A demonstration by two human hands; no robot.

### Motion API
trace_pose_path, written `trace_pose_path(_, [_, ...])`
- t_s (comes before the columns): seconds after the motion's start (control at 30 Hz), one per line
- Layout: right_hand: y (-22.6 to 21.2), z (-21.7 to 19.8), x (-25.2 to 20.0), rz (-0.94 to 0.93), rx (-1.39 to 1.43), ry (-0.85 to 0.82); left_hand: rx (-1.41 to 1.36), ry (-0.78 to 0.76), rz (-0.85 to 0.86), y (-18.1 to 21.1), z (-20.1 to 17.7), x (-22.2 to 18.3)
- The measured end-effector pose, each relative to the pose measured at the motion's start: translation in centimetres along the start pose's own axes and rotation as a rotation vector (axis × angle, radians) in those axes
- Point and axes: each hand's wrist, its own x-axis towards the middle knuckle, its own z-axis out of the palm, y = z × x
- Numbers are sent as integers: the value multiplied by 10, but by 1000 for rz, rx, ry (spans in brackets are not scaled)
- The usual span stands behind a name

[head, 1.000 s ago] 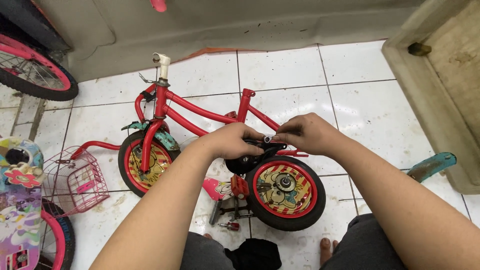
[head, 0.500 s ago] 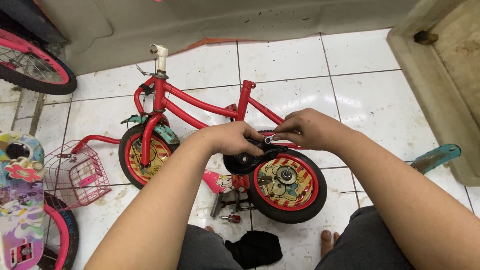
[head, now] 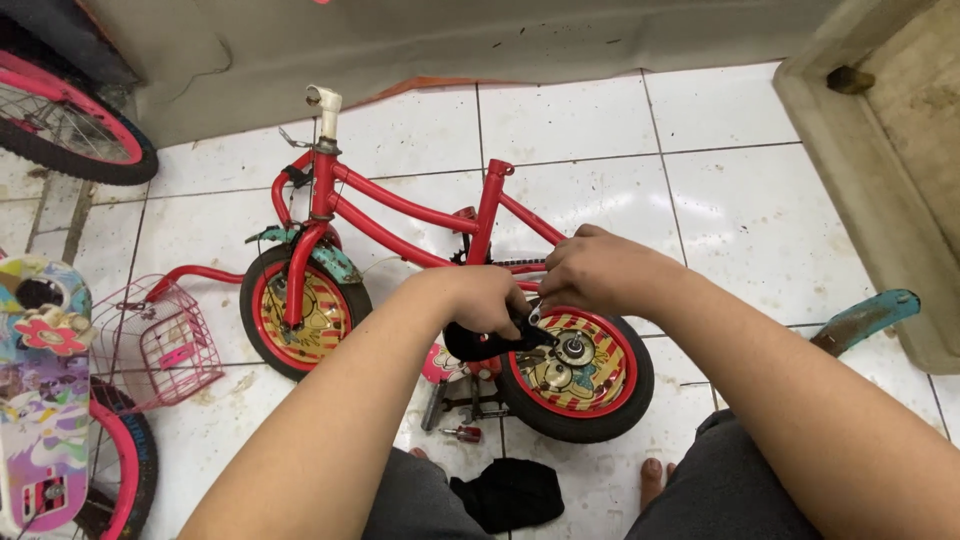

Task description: The person uses a wrench to loosen the rear axle nuts and removes the rear wheel and chain from a small red bicycle.

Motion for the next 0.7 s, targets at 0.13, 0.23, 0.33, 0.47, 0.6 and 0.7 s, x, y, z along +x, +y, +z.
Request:
trace_pose_path(0.13, [7, -11, 0, 93, 14, 59, -57, 38, -11, 3, -17, -11])
trace_pose_path(0.23, [4, -12, -1, 83, 59, 40, -90, 23, -37, -4, -18, -12])
trace_pose_path(0.33, [5, -13, 6, 57, -23, 126, -95, 60, -40, -12, -24, -12])
trace_pose_path(0.47, [1, -11, 6, 54, 6, 51, -52, 3, -27, -17, -13, 2])
trace_pose_path(0.6, [0, -8, 8, 90, 39, -13, -19, -6, -55, -10, -15, -5])
trace_pose_path(0.7, [-1, -9, 7, 93, 29, -27, 7, -14, -45, -21, -9, 10])
